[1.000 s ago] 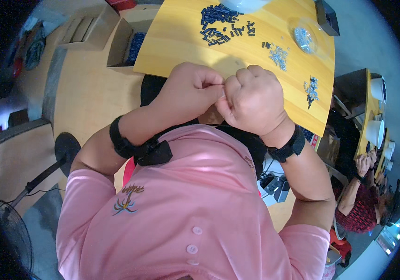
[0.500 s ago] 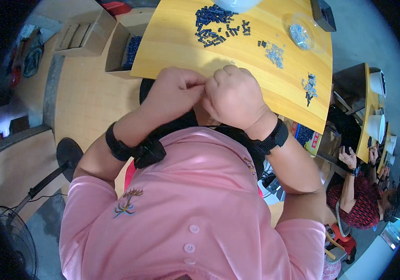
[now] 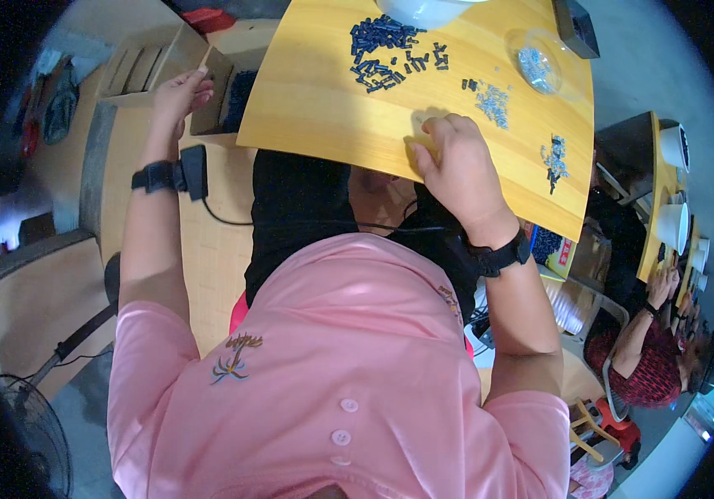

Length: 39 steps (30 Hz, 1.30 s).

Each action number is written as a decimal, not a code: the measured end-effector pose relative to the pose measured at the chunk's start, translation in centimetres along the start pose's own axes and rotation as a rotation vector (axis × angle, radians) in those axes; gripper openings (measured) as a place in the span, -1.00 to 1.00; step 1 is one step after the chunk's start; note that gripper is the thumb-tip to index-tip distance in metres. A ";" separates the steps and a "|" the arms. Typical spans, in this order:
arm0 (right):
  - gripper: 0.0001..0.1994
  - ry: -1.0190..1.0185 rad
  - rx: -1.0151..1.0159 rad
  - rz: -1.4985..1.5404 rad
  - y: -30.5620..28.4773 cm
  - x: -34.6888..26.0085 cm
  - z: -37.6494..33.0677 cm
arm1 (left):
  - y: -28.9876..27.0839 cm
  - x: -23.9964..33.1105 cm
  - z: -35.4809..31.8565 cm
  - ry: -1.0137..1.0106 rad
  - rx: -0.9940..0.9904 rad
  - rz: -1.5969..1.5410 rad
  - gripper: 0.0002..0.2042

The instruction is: Assembling small black plastic components with silver metal fasteners by hand.

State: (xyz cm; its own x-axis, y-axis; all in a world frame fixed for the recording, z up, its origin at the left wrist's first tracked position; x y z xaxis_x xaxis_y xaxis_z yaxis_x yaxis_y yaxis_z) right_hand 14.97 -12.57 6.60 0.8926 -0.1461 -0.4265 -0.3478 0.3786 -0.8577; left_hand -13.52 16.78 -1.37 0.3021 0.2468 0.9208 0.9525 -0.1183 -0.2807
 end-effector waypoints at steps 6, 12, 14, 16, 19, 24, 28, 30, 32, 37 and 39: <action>-0.82 -0.040 0.020 0.030 0.0 0.5 0.9 | 2.2 -0.5 -1.2 0.041 0.098 -0.216 -0.74; -0.89 -0.148 0.111 0.039 1.4 0.6 5.1 | 6.9 3.5 -11.6 0.204 -0.293 -0.222 -0.73; -0.87 -0.147 0.145 0.058 2.8 0.7 6.8 | 8.9 3.4 -13.8 0.177 -0.416 -0.176 -0.74; -0.86 -0.050 0.117 0.051 4.1 1.2 8.0 | 10.3 2.9 -15.4 0.154 -0.462 -0.163 -0.75; -0.86 -0.069 0.126 0.000 5.2 1.6 9.2 | 11.6 2.1 -16.3 0.179 -0.543 -0.079 -0.76; -0.86 -0.027 0.043 -0.089 6.1 1.8 10.1 | 12.3 1.1 -15.8 0.118 -0.552 -0.058 -0.80; -0.85 -0.016 -0.038 -0.197 5.9 1.2 10.7 | 12.2 1.1 -15.6 0.085 -0.560 -0.088 -0.80; -0.85 0.002 -0.060 -0.213 5.9 1.0 10.9 | 12.3 1.1 -15.5 0.085 -0.560 -0.073 -0.80; -0.85 0.019 -0.078 -0.232 5.9 0.9 11.1 | 12.2 1.0 -15.5 0.066 -0.556 -0.103 -0.80; -0.87 0.016 -0.151 -0.236 5.5 0.6 11.3 | 12.2 1.4 -15.4 0.001 -0.576 -0.154 -0.79; -0.87 -0.019 -0.082 -0.213 5.0 0.5 10.9 | 12.0 1.7 -15.6 -0.066 -0.560 -0.216 -0.79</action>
State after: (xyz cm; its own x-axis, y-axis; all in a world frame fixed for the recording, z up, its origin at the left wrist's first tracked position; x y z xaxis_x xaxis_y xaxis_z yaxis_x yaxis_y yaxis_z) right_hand 16.84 -0.79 5.22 0.9532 -0.1975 -0.2288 -0.1726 0.2656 -0.9485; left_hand -2.16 0.82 1.01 0.1233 0.3788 0.9172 0.8322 -0.5430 0.1124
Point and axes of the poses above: each hand's wrist, its own z-axis towards the middle knuckle, its own y-axis out of the palm, x = y × z, the point moved 1 cm from there along z, towards the middle knuckle, and after that the axes turned 10 degrees about x, right-handed, at the moved point
